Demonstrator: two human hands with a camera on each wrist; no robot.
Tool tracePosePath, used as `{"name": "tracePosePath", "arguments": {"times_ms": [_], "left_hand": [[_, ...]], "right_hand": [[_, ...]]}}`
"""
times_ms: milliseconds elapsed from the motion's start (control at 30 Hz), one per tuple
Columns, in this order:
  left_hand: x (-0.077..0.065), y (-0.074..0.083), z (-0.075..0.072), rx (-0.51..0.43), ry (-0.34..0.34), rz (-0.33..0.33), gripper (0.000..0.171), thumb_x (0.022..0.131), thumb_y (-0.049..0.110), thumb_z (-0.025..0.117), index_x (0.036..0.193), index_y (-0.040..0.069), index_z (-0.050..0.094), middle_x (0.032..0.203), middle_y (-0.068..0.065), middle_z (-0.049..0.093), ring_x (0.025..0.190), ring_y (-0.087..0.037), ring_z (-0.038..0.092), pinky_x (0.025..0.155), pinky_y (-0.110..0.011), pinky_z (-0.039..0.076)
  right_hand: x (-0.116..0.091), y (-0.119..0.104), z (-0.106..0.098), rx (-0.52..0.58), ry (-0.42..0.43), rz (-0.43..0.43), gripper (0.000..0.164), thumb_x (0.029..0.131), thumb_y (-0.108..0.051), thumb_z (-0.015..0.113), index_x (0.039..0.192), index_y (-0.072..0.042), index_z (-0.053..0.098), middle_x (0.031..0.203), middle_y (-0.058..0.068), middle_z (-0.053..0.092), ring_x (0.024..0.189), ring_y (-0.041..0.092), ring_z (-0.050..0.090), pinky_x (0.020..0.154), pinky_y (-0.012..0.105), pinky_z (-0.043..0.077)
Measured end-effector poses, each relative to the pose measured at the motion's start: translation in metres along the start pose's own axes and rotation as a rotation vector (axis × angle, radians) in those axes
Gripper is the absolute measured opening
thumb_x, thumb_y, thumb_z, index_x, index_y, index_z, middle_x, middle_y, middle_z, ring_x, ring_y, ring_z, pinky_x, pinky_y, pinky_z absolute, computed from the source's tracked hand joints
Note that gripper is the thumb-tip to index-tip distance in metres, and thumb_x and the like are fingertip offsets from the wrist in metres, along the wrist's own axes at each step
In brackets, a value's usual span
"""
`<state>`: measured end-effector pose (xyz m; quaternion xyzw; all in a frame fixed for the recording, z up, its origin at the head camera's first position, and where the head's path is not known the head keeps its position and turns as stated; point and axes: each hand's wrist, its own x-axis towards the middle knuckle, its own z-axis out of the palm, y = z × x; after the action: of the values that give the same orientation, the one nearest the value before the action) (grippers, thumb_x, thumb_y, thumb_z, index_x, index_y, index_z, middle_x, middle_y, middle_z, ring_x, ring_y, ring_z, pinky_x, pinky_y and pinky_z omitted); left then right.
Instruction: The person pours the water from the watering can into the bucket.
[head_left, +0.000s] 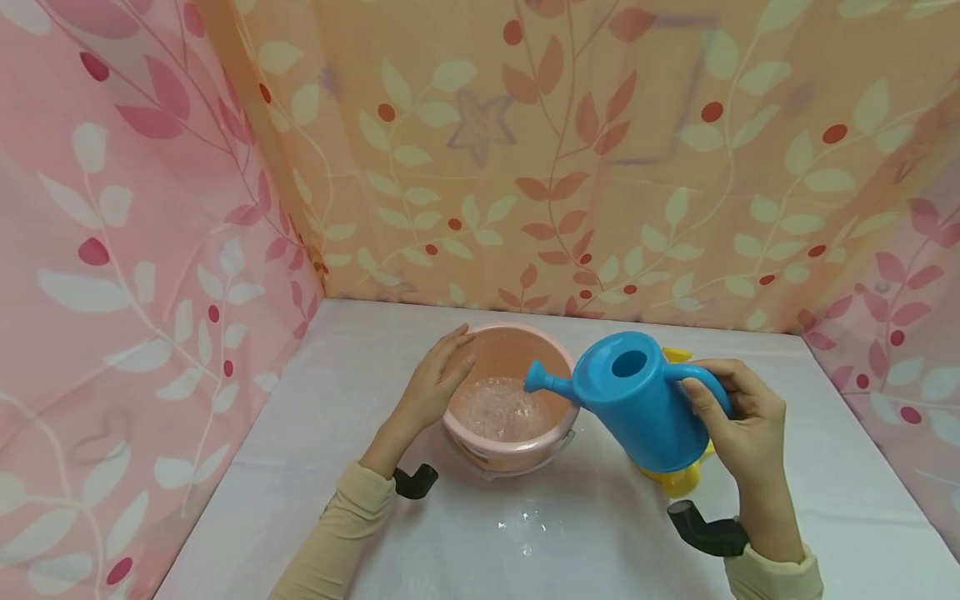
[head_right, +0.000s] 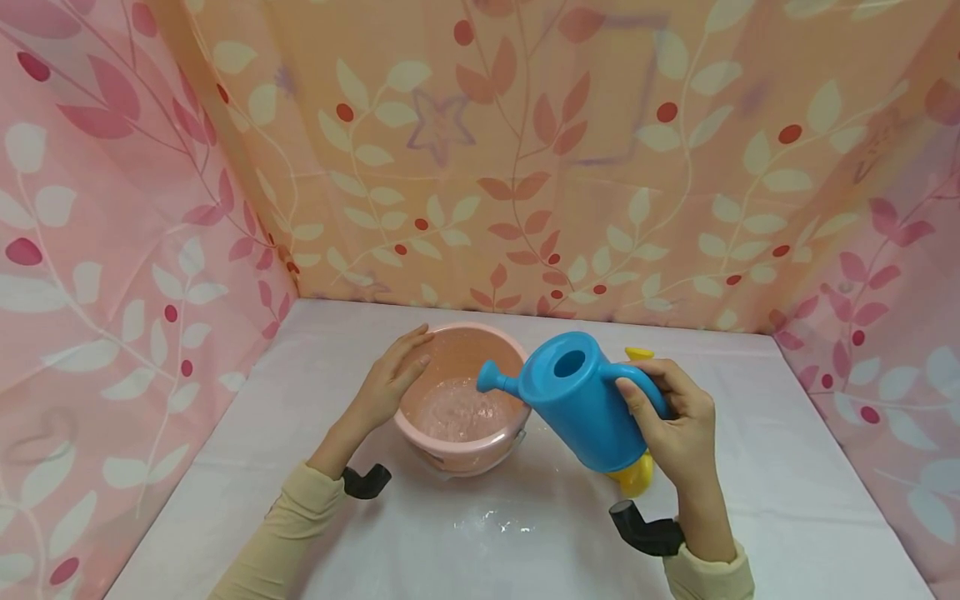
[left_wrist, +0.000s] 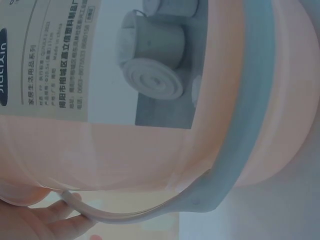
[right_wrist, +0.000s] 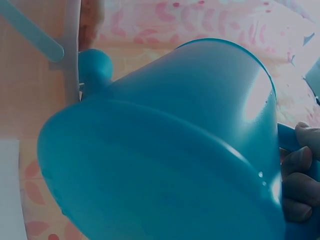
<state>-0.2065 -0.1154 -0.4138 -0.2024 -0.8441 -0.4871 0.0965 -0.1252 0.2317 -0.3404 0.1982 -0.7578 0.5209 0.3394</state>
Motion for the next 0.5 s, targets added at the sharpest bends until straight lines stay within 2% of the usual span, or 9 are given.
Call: {"name": "tracePosePath", "arguments": {"times_ms": [267,500], "left_hand": [[-0.0001,-0.0006,0.0001,0.005,-0.008,-0.018,0.05,0.096,0.043,0.043,0.136,0.014,0.046,0.149,0.007,0.031,0.138,-0.022,0.026,0.11,-0.05,0.023],[0.0001,-0.0006,0.0,0.002,-0.01,-0.019,0.05,0.096,0.043,0.043,0.137,0.014,0.045,0.149,0.004,0.032,0.138,-0.019,0.025,0.11,-0.05,0.023]], "right_hand": [[0.0014,-0.0002,0.0002,-0.011,-0.002,-0.005,0.02,0.079,0.014,0.061,0.099,0.018,0.058,0.092,-0.009,0.067,0.082,0.002,0.065,0.081,0.014,0.048],[0.0015,-0.0005,0.0001,-0.014,-0.002,-0.001,0.02,0.08,0.013,0.061,0.099,0.017,0.058,0.092,-0.009,0.067,0.082,0.002,0.065,0.08,0.014,0.048]]}}
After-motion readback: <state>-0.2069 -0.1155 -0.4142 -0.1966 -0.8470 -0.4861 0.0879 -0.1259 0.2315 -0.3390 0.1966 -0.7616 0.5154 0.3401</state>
